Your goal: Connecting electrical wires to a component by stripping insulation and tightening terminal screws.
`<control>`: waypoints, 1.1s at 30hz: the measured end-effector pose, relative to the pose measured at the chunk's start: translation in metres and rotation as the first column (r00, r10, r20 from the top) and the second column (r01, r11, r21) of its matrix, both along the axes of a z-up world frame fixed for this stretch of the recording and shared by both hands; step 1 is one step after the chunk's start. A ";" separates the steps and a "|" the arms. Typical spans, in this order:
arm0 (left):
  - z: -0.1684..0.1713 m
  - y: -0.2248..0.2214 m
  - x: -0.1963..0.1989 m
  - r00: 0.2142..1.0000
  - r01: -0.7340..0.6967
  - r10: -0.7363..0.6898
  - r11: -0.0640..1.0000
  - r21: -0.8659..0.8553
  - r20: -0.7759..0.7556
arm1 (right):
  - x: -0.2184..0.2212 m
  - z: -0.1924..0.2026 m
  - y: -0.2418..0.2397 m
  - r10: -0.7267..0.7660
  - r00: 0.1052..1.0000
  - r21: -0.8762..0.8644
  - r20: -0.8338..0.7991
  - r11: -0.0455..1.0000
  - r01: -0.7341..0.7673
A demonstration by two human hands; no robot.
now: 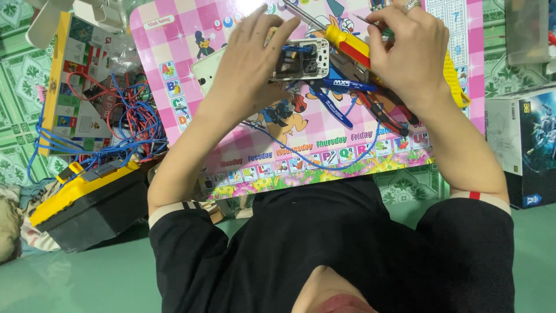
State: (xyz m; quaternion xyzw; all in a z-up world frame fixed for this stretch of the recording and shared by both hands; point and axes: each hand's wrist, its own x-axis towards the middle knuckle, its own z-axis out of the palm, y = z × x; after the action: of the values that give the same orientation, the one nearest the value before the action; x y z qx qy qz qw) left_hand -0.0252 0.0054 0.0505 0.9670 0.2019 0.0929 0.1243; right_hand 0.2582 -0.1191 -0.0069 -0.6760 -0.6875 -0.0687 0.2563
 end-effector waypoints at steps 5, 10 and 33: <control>-0.008 0.005 -0.015 0.989 -0.064 0.078 0.992 0.112 -0.122 | 0.010 -0.015 0.006 -0.024 0.996 -0.026 0.089 0.999 0.027; -0.038 0.011 -0.016 0.992 -0.050 0.074 0.972 0.228 -0.097 | 0.007 -0.011 0.013 0.080 0.996 -0.126 -0.030 0.989 -0.083; -0.012 0.008 -0.034 0.988 -0.130 0.145 0.970 0.208 -0.058 | 0.022 -0.031 0.011 0.007 0.996 -0.103 0.091 0.995 0.003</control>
State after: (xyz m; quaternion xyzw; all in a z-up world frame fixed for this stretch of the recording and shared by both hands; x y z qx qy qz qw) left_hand -0.0590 0.0138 0.0385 0.9611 0.2622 0.0862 0.0107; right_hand 0.2807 -0.1083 -0.0379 -0.6838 -0.7018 -0.0637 0.1894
